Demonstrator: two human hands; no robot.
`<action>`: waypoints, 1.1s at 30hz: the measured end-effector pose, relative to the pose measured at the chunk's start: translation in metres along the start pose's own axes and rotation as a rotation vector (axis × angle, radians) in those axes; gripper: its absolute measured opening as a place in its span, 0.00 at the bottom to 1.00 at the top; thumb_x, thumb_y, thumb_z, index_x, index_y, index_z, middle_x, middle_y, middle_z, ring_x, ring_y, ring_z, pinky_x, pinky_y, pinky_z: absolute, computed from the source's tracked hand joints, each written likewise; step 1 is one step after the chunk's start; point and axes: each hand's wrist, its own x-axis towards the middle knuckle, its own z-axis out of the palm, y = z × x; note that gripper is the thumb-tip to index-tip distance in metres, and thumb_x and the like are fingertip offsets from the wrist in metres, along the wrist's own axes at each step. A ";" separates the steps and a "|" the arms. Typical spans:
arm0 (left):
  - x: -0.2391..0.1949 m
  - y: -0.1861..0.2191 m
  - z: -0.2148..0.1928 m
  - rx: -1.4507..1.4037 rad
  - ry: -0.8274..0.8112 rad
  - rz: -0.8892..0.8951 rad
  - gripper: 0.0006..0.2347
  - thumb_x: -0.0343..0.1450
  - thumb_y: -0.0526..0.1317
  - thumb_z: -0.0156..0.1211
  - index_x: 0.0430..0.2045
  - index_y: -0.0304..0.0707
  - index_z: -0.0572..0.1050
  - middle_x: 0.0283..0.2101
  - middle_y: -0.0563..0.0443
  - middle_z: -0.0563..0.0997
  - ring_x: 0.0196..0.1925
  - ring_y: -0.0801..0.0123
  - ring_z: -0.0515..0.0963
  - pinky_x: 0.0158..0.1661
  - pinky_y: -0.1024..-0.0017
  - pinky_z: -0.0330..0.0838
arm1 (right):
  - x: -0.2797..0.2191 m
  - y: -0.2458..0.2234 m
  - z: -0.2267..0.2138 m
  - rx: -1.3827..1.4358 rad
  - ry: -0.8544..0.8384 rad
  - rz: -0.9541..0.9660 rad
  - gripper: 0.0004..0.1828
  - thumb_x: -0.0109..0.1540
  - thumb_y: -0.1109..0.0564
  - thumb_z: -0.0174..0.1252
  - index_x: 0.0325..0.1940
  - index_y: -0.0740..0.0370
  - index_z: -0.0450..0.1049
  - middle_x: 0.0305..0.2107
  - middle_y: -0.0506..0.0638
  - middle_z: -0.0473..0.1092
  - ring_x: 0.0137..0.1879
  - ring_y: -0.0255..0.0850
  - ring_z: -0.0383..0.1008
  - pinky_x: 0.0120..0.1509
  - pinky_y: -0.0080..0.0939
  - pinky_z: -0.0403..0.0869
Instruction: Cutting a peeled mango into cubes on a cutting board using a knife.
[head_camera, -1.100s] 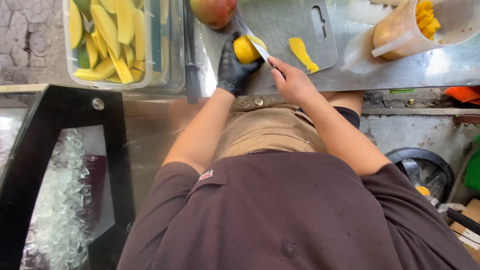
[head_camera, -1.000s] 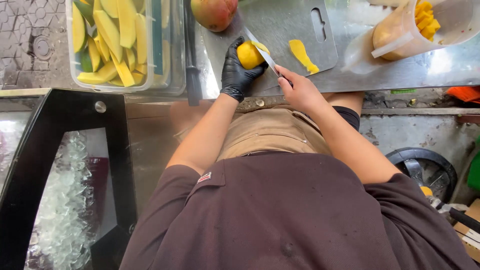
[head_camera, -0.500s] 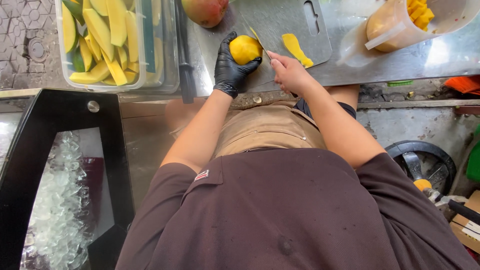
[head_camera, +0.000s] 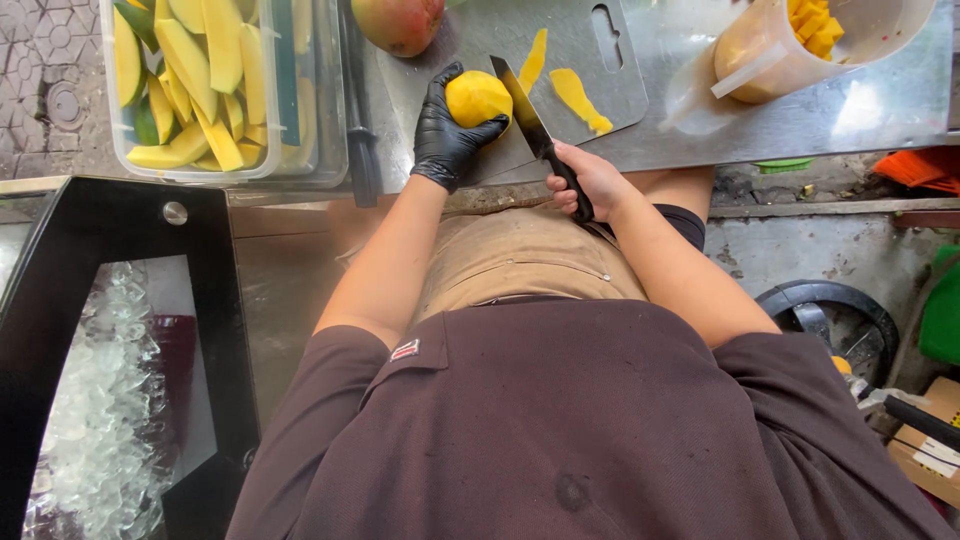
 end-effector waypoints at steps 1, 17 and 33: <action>0.004 -0.006 -0.003 -0.003 0.001 0.001 0.40 0.58 0.36 0.86 0.62 0.39 0.62 0.61 0.45 0.73 0.60 0.61 0.77 0.61 0.67 0.76 | -0.005 -0.004 0.003 -0.003 0.002 -0.001 0.23 0.72 0.41 0.41 0.73 0.30 0.59 0.23 0.40 0.59 0.22 0.28 0.54 0.25 0.28 0.58; 0.024 0.015 -0.035 -0.063 -0.441 -0.045 0.49 0.55 0.36 0.86 0.68 0.42 0.53 0.62 0.53 0.70 0.63 0.65 0.70 0.64 0.65 0.70 | -0.075 -0.024 0.093 -1.466 0.566 -0.533 0.23 0.69 0.48 0.51 0.70 0.40 0.68 0.36 0.61 0.76 0.42 0.60 0.76 0.46 0.58 0.72; 0.013 0.011 0.001 -0.386 -0.175 -0.274 0.27 0.66 0.36 0.77 0.56 0.42 0.65 0.54 0.52 0.78 0.55 0.69 0.79 0.54 0.68 0.79 | -0.034 -0.068 0.125 -1.372 0.461 -0.389 0.24 0.69 0.47 0.50 0.70 0.40 0.68 0.36 0.59 0.77 0.43 0.56 0.77 0.49 0.53 0.73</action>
